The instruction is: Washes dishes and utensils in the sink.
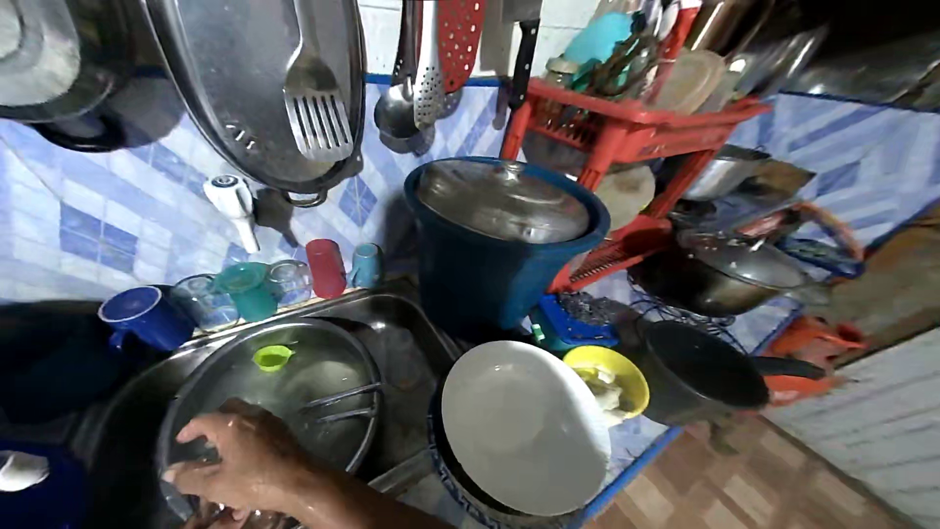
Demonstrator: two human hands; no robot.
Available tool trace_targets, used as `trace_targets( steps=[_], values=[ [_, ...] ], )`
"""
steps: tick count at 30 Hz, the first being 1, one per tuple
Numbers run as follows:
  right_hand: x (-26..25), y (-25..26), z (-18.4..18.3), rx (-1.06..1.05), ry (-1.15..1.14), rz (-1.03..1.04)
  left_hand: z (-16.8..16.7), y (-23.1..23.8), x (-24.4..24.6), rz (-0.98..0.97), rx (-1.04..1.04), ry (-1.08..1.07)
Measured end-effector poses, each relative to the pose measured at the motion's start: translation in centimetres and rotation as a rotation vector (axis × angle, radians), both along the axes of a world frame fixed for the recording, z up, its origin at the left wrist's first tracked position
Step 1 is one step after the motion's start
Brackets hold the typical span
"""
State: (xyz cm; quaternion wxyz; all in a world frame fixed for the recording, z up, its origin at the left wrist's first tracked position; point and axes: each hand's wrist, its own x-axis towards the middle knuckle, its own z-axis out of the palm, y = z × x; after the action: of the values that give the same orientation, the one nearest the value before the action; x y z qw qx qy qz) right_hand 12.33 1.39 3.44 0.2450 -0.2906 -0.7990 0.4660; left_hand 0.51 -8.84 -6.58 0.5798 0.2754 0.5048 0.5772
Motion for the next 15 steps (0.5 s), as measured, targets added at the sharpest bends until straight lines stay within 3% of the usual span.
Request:
trace_targets(
  steps=[2, 4, 7, 9, 11, 15],
  values=[
    [3.6, -1.1, 3.6, 0.214, -0.201, -0.062, -1.4, -0.4, -0.2, 0.042, 0.054, -0.044],
    [8.7, -1.5, 5.6, 0.404, -0.326, -0.251, -3.0, -0.8, -1.1, 0.038, 0.115, -0.078],
    [18.9, 0.2, 6.6, 0.575, -0.66, -0.564, -3.9, -1.1, -1.5, 0.111, 0.126, -0.105],
    [24.9, 2.3, 7.9, 0.359, -0.952, -0.761, -3.8, -0.7, -1.1, 0.161, 0.13, -0.137],
    [30.7, 5.4, 7.2, 0.136, -1.071, -0.836, -3.4, -0.2, -0.2, 0.235, 0.129, -0.107],
    [38.6, 10.4, 0.9, -0.09, -0.811, -0.808, -2.7, 0.0, 0.0, 0.312, 0.154, -0.024]
  ],
)
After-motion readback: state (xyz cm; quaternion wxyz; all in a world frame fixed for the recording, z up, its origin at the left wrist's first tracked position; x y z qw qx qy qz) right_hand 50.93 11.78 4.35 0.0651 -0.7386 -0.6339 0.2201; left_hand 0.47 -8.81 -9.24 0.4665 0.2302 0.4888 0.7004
